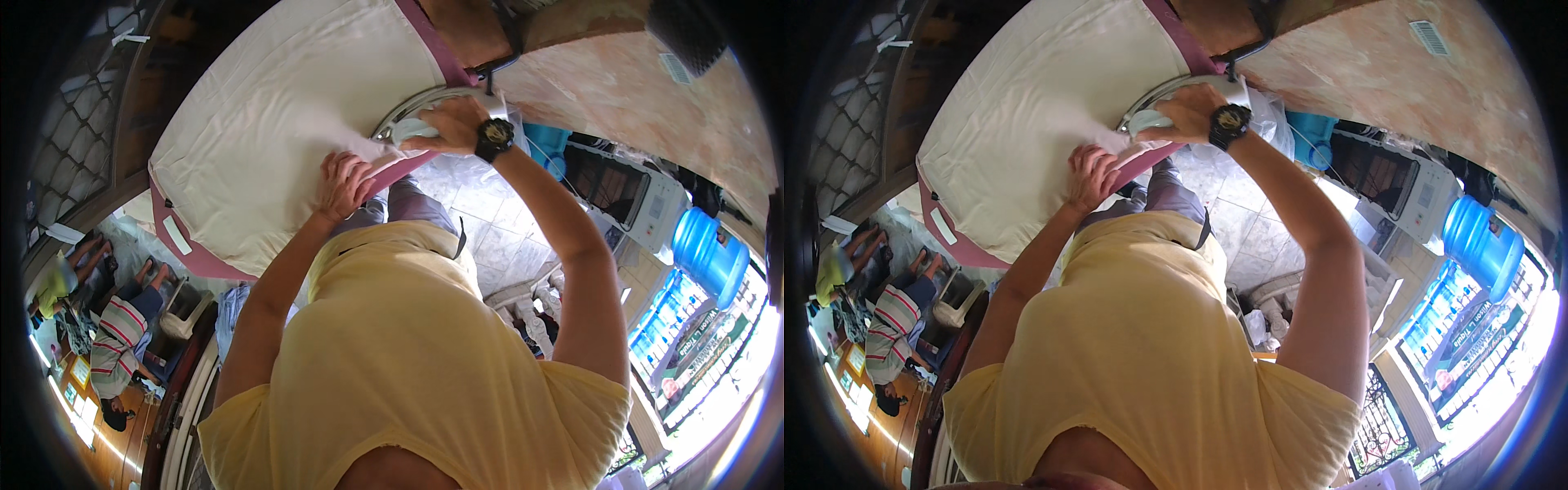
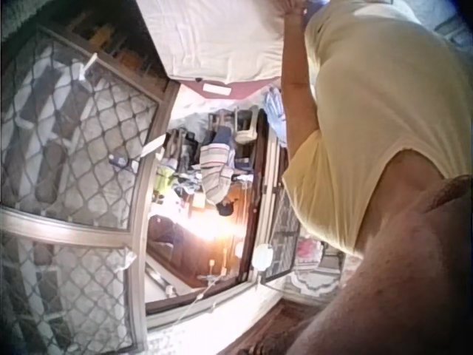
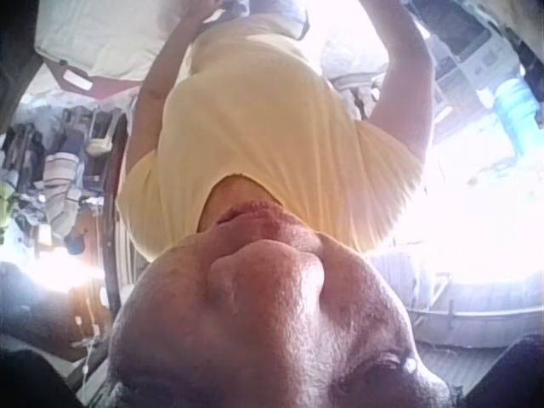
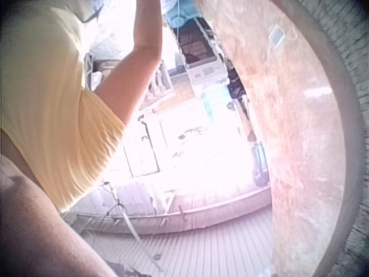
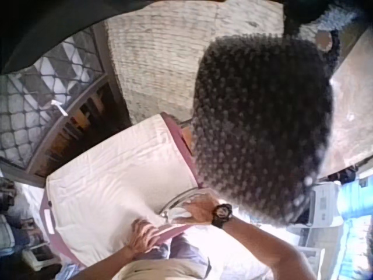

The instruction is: The person irons a light-colored garment on an ironing board using an iron, then picks up another textile item, spreads it out on the board, and continues ironing.

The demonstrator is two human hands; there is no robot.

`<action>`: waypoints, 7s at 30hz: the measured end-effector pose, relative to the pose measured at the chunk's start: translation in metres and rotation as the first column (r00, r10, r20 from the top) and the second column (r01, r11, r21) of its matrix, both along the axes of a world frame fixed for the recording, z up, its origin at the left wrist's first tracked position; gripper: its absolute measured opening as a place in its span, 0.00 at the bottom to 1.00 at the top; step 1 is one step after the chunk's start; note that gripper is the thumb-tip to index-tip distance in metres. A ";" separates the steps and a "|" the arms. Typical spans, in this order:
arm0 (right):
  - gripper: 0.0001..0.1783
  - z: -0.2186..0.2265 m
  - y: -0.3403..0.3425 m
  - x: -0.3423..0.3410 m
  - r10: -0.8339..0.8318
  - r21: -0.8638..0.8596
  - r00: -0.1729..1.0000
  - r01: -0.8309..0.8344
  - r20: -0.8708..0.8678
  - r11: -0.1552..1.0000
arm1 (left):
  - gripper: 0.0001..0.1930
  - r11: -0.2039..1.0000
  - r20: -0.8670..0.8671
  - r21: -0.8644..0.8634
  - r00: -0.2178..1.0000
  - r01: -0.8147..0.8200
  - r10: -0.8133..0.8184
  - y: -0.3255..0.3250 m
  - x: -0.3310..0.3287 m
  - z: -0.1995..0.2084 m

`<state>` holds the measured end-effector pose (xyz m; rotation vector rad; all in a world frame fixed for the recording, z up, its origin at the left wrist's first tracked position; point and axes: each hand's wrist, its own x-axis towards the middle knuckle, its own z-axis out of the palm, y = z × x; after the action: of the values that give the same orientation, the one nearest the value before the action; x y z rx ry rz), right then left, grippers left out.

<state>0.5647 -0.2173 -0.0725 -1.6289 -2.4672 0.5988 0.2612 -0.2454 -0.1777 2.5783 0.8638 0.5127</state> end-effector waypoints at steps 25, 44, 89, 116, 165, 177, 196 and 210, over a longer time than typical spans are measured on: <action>0.35 -0.008 0.039 -0.002 -0.569 0.051 0.769 0.606 -0.291 0.794 | 0.20 0.732 -0.051 0.106 0.732 -0.673 0.680 0.029 -0.066 0.006; 0.34 -0.018 -0.010 -0.012 -0.788 0.058 0.607 0.795 -0.107 0.604 | 0.22 0.746 -0.094 0.150 0.742 -0.648 0.663 0.028 -0.068 0.005; 0.36 -0.016 0.046 0.009 -0.796 0.069 0.568 0.821 -0.211 0.567 | 0.22 0.736 -0.087 0.106 0.732 -0.668 0.676 0.032 -0.064 0.007; 0.31 -0.021 0.056 -0.013 -0.781 0.178 0.620 0.779 -0.078 0.601 | 0.21 0.705 -0.115 0.075 0.696 -0.705 0.708 0.032 -0.068 0.005; 0.30 0.016 0.102 -0.116 0.396 0.155 0.918 -0.388 -0.025 0.909 | 0.20 -0.236 0.118 -0.283 -0.278 -0.930 0.953 -0.061 -0.327 -0.070; 0.40 0.014 0.059 -0.418 0.576 -0.180 0.817 -0.569 -0.020 0.802 | 0.21 -0.361 -0.011 -0.297 -0.375 -0.884 0.927 -0.044 -0.306 -0.041; 0.34 -0.004 0.053 -0.343 0.497 -0.126 0.856 -0.514 -0.141 0.849 | 0.12 -0.102 0.065 -0.772 -0.237 -0.627 0.969 -0.061 -0.323 -0.043; 0.34 -0.004 0.111 -0.123 -0.186 -0.110 0.980 0.179 -0.067 0.978 | 0.13 -0.119 0.061 -0.638 -0.204 -0.761 0.977 -0.055 -0.322 -0.038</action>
<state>0.4422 -0.1067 -0.0766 -1.8091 -2.2353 0.7587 -0.0613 -0.3006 -0.2153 0.6599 2.2657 1.2110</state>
